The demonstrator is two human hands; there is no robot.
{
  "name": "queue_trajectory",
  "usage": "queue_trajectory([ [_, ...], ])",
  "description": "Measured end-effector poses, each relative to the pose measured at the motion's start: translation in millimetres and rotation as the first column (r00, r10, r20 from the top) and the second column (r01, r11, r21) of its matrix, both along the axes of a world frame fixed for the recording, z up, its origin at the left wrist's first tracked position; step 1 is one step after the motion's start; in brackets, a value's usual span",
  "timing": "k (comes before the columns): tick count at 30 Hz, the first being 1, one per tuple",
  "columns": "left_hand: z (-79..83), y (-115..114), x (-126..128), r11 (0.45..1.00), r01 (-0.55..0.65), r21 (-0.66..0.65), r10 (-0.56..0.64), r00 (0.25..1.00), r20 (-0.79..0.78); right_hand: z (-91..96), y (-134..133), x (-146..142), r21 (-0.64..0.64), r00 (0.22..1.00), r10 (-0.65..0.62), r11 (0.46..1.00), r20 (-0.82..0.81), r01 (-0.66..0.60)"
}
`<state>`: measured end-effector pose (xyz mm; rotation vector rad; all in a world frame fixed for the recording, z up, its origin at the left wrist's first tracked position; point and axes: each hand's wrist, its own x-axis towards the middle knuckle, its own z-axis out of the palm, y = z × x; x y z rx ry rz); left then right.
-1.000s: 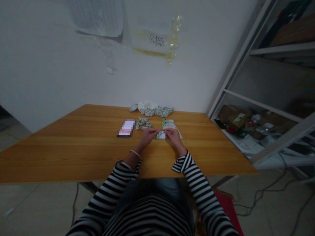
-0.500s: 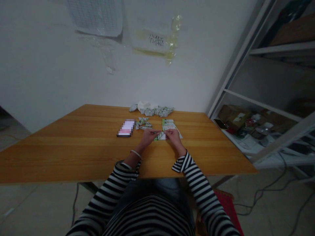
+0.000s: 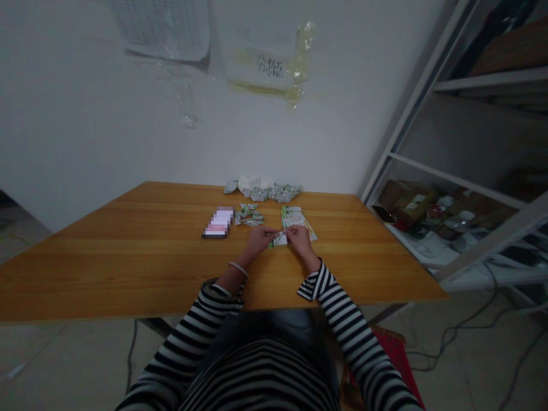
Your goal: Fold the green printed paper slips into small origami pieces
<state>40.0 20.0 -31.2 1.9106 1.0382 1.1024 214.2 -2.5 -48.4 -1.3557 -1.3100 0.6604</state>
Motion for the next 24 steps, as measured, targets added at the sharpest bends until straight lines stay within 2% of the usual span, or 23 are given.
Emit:
queue_trajectory([
  [6,2.4,-2.3,1.3,0.998,-0.068,-0.006,0.068,0.997,0.029,0.0,-1.4,-3.9,-0.002,0.999,0.034,0.999,0.006,-0.034],
  [12,8.1,-6.4,-0.8,0.994,-0.104,-0.026,0.105,0.991,0.081,3.4,-3.4,-6.4,0.015,0.988,0.156,0.988,-0.014,-0.156],
  [24,0.9,-0.8,2.9,0.984,-0.018,-0.177,0.072,0.951,0.301,8.8,-6.3,-6.0,0.111,0.985,0.171,0.98,-0.028,-0.167],
])
